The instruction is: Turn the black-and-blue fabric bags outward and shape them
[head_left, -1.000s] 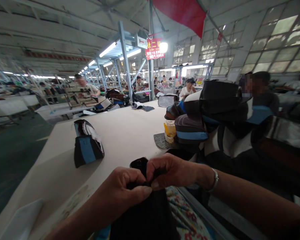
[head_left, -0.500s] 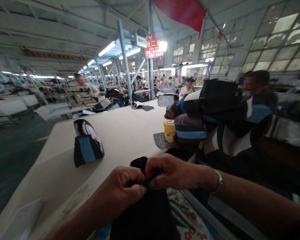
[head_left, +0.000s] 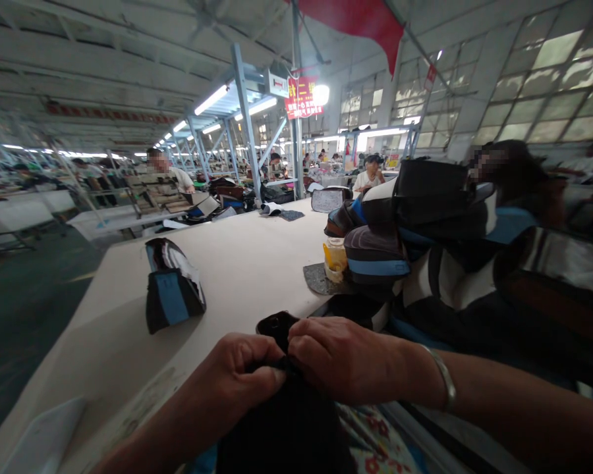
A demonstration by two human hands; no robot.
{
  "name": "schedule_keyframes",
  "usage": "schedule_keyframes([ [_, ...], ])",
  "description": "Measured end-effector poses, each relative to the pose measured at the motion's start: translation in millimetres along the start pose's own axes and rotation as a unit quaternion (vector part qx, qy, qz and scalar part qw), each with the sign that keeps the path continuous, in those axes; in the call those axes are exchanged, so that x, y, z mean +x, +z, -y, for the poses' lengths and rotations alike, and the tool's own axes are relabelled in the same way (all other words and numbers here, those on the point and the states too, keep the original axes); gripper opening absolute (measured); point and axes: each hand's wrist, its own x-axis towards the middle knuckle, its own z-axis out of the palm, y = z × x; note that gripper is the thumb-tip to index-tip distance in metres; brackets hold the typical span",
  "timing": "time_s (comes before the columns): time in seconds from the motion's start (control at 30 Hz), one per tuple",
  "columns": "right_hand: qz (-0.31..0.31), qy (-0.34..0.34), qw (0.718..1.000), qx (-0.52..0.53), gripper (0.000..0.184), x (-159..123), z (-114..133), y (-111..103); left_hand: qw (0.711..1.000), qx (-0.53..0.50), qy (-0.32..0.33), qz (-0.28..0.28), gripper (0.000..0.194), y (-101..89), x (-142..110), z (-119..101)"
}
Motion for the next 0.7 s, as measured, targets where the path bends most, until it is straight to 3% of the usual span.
schedule_keyframes([
  [0.1, -0.047, 0.007, 0.999, 0.021, 0.009, -1, 2, -3, 1.000, 0.015, -0.004, 0.000, 0.028, 0.8, -3, -1],
  [0.17, -0.038, 0.028, 0.997, 0.066, 0.013, -1, 4, -3, 1.000, 0.030, 0.000, -0.003, 0.029, 2.1, -5, -2],
  [0.23, -0.019, 0.039, 0.996, 0.083, 0.015, 0, 8, -4, 0.998, 0.054, 0.013, -0.012, 0.029, 4.0, -7, -5],
  [0.37, 0.052, 0.019, 0.998, 0.006, 0.014, 5, 17, -13, 0.994, 0.092, 0.044, -0.037, 0.021, 7.8, -9, -11],
  [0.5, 0.135, 0.031, 0.990, -0.015, 0.011, 17, 7, -21, 0.995, 0.088, 0.048, -0.030, 0.021, 8.1, -8, -9],
  [0.6, 0.136, 0.146, 0.978, 0.069, 0.011, 21, -15, -18, 0.998, 0.061, 0.019, -0.004, 0.026, 7.8, -8, -5],
  [0.7, 0.104, 0.202, 0.924, 0.307, 0.009, 17, -34, -13, 0.999, 0.044, 0.017, -0.001, 0.029, 7.8, -10, -3],
])
